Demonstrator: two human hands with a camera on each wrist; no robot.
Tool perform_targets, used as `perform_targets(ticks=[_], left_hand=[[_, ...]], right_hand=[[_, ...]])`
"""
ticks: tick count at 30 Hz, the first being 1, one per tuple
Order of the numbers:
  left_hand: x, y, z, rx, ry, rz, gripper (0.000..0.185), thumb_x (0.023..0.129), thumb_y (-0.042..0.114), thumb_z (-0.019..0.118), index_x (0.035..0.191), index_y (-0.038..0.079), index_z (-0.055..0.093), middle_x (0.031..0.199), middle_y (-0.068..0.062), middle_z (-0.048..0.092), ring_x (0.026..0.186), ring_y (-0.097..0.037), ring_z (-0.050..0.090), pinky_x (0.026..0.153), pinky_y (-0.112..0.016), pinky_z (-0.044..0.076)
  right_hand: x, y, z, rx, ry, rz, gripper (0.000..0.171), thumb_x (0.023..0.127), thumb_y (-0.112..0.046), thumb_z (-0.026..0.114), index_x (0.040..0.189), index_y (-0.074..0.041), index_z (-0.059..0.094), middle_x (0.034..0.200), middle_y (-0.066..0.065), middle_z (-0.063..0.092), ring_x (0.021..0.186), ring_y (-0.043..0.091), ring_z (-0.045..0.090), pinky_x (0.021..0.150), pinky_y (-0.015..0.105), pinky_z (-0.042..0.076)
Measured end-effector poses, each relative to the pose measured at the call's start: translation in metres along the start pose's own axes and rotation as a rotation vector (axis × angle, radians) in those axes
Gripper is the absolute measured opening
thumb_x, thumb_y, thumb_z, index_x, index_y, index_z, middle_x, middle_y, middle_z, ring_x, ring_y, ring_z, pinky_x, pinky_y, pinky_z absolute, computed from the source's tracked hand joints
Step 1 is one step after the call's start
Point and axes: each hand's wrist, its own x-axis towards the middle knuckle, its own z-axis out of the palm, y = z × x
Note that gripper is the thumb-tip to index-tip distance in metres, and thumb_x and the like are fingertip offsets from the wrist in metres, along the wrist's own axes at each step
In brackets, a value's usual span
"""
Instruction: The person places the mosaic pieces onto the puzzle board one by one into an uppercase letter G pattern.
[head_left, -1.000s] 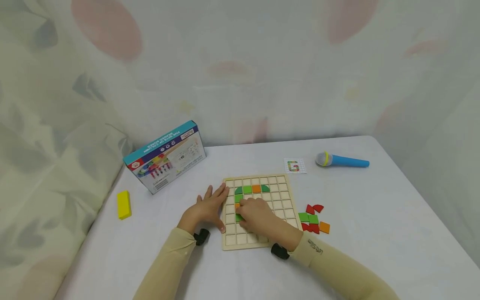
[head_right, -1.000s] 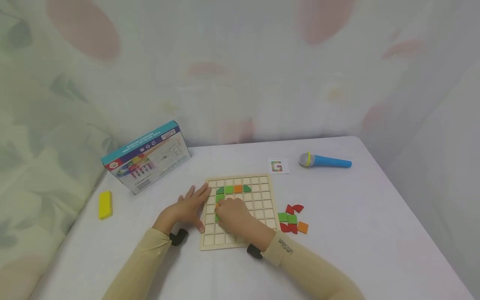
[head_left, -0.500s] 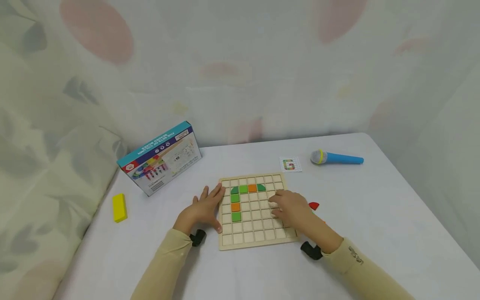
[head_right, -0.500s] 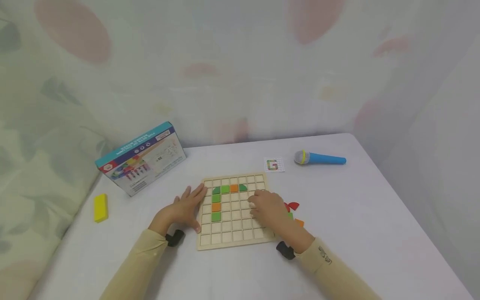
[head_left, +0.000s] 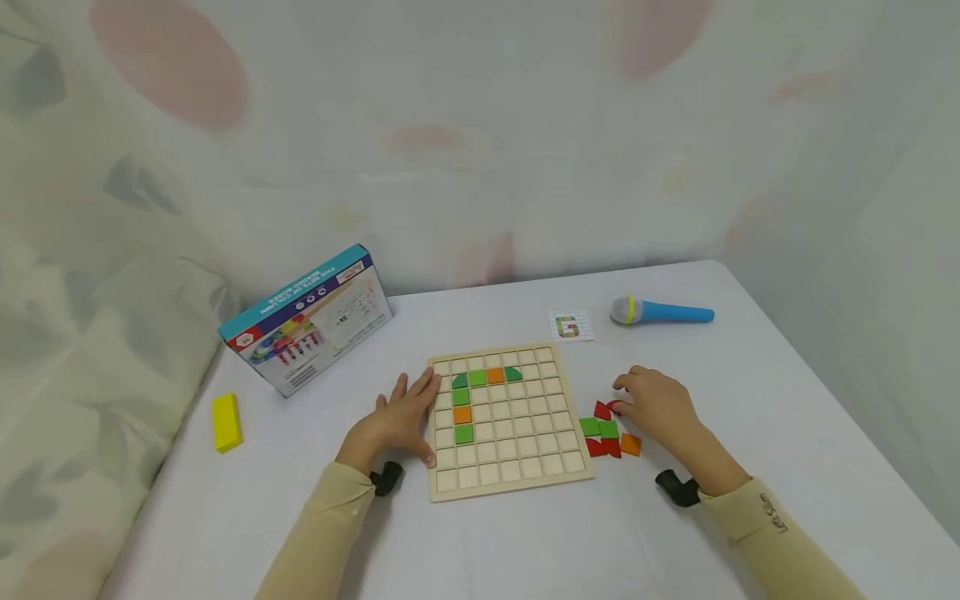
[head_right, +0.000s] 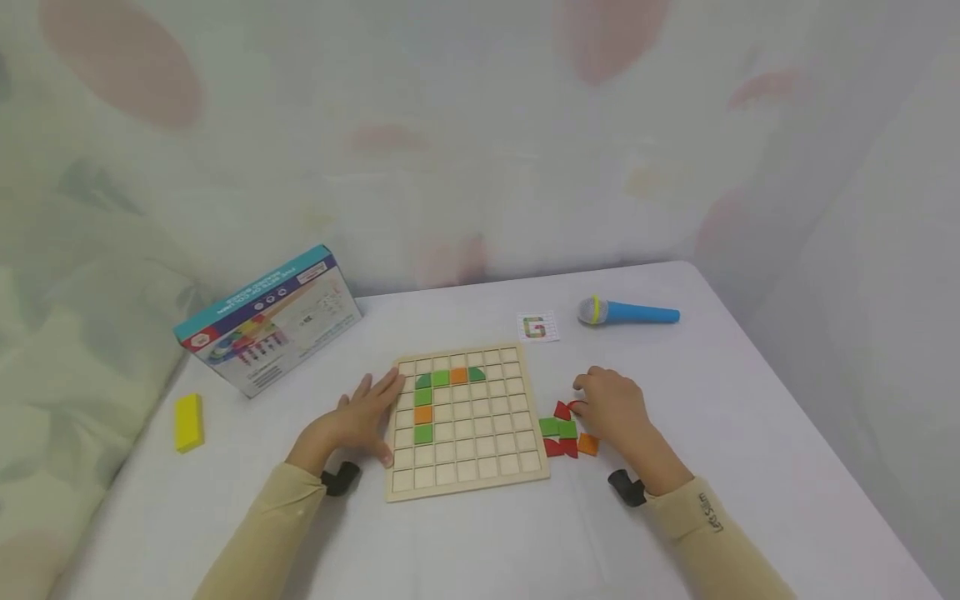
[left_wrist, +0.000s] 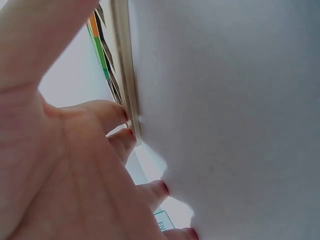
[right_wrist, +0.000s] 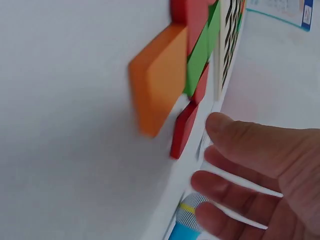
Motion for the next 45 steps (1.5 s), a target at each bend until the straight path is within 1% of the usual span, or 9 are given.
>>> perform_targets(ticks=[7,11,19,23,28,32,37,40,45], left_hand=[[0.001,-0.003,0.002,0.001,0.012,-0.001,0.134,0.044,0.041,0.089,0.150,0.019,0.008,0.155,-0.001,-0.006,0.137,-0.041,-0.011,0.099,-0.070,0.000],[0.002,-0.004,0.002,0.001,0.012,0.007,0.134,0.044,0.042,0.088,0.150,0.019,0.008,0.156,0.000,-0.006,0.138,-0.041,-0.011,0.099,-0.070,0.000],[0.000,-0.003,0.001,-0.014,0.014,0.021,0.134,0.044,0.041,0.089,0.150,0.017,0.009,0.156,-0.003,-0.005,0.137,-0.042,-0.010,0.098,-0.072,0.001],[0.000,-0.003,0.002,-0.008,0.013,0.019,0.134,0.044,0.041,0.088,0.150,0.018,0.009,0.156,-0.002,-0.005,0.137,-0.042,-0.010,0.098,-0.071,0.001],[0.000,-0.003,0.001,-0.007,0.015,0.025,0.134,0.045,0.042,0.088,0.150,0.018,0.009,0.156,-0.001,-0.005,0.137,-0.041,-0.010,0.098,-0.071,0.001],[-0.001,-0.002,0.000,-0.010,0.014,0.040,0.132,0.046,0.042,0.088,0.150,0.017,0.010,0.156,-0.003,-0.003,0.137,-0.042,-0.009,0.098,-0.072,0.002],[-0.001,-0.002,0.001,-0.006,0.004,0.034,0.132,0.047,0.042,0.088,0.150,0.017,0.009,0.155,-0.002,-0.005,0.137,-0.041,-0.011,0.098,-0.071,0.002],[-0.001,-0.002,0.001,0.005,0.004,0.027,0.132,0.047,0.042,0.087,0.150,0.018,0.008,0.155,-0.001,-0.005,0.138,-0.040,-0.011,0.099,-0.071,0.002],[-0.002,-0.001,0.000,-0.005,0.003,0.013,0.132,0.047,0.041,0.088,0.150,0.020,0.007,0.155,0.001,-0.006,0.138,-0.038,-0.011,0.101,-0.068,0.000]], right_hand=[[0.001,0.005,0.002,0.034,-0.090,0.056,0.027,0.075,-0.022,0.076,0.096,-0.005,0.069,0.082,0.005,0.062,0.073,0.020,0.054,0.064,0.037,0.052],[0.003,0.004,0.007,0.021,-0.107,0.033,0.024,0.076,-0.020,0.075,0.095,-0.007,0.069,0.078,0.002,0.058,0.069,0.017,0.051,0.062,0.033,0.050],[0.005,0.004,0.009,-0.023,-0.070,-0.054,0.017,0.076,-0.012,0.073,0.091,-0.008,0.068,0.078,0.001,0.055,0.067,0.016,0.049,0.059,0.029,0.048],[0.004,0.001,0.005,-0.014,-0.018,-0.139,0.018,0.075,-0.012,0.075,0.091,-0.009,0.069,0.082,0.000,0.056,0.070,0.015,0.050,0.062,0.029,0.049],[0.007,-0.008,0.003,0.013,-0.035,-0.253,0.020,0.075,-0.010,0.075,0.094,-0.011,0.068,0.089,-0.002,0.057,0.075,0.013,0.051,0.069,0.029,0.051],[0.012,-0.012,0.005,-0.016,-0.045,-0.341,0.018,0.076,-0.007,0.073,0.092,-0.012,0.067,0.088,-0.004,0.056,0.075,0.012,0.050,0.069,0.028,0.051],[0.016,-0.015,0.007,-0.019,0.003,-0.462,0.019,0.074,-0.003,0.072,0.090,-0.013,0.068,0.086,-0.006,0.057,0.072,0.009,0.049,0.067,0.025,0.049],[0.018,-0.025,0.005,-0.023,0.013,-0.549,0.020,0.073,-0.005,0.074,0.090,-0.013,0.068,0.086,-0.006,0.057,0.072,0.009,0.049,0.066,0.024,0.049],[0.022,-0.052,0.005,-0.062,-0.020,-0.676,0.022,0.073,-0.013,0.077,0.093,-0.015,0.067,0.087,-0.007,0.056,0.074,0.009,0.052,0.066,0.026,0.048]])
